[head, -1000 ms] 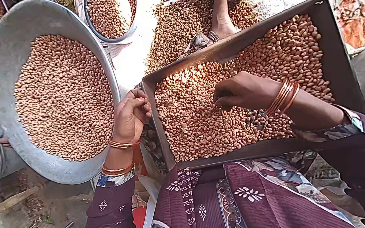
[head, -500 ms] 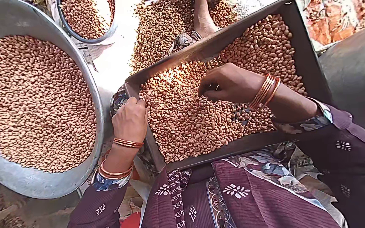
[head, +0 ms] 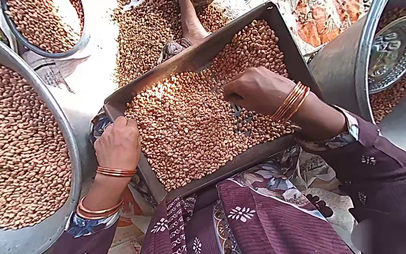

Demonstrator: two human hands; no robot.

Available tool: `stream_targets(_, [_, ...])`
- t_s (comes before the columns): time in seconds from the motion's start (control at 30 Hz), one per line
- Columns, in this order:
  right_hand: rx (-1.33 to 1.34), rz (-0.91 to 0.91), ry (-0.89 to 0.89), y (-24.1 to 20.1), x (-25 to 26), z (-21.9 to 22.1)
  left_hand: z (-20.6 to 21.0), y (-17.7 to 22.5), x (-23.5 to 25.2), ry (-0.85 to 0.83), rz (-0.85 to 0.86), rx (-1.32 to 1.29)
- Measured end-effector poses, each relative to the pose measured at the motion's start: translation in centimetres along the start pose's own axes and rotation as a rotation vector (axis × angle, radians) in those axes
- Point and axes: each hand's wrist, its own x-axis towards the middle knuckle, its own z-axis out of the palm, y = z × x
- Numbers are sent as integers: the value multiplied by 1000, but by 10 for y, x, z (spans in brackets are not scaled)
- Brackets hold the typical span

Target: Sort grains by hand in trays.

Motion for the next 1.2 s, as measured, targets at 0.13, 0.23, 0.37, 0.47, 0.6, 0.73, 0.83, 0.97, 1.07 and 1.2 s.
stream_targets(0.13, [42, -69, -105, 5, -7, 33, -4, 4, 2, -33, -14, 24])
stream_targets(0.23, [-49, -89, -50, 0, -11, 49, -5, 3, 5, -78, 10, 33])
stream_targets(0.37, [-137, -77, -5, -13, -15, 50, -5, -1, 8, -85, 12, 16])
stream_targets(0.47, [-170, -40, -42, -16, -16, 48, -14, -11, 7, -60, -14, -73])
stream_targets(0.6, [-88, 4, -55, -7, -11, 47, -27, -25, 6, 90, 66, -573])
stream_targets(0.73, [182, 73, -23, 14, -8, 28, -18, -8, 6, -248, 247, -1664])
stream_targets(0.83, [262, -51, 27, 19, -11, 32, -13, 17, 11, -469, 324, -1906])
stream_targets(0.97, [152, -123, -7, 10, -10, 51, -19, 43, 24, -556, 273, -1806])
stream_targets(1.07, [40, -131, 2, 0, -11, 56, -33, 69, 41, -359, 300, -1575])
stream_targets(1.2, [-52, -144, 19, -14, -19, 54, -38, 96, 75, -2, 376, -950])
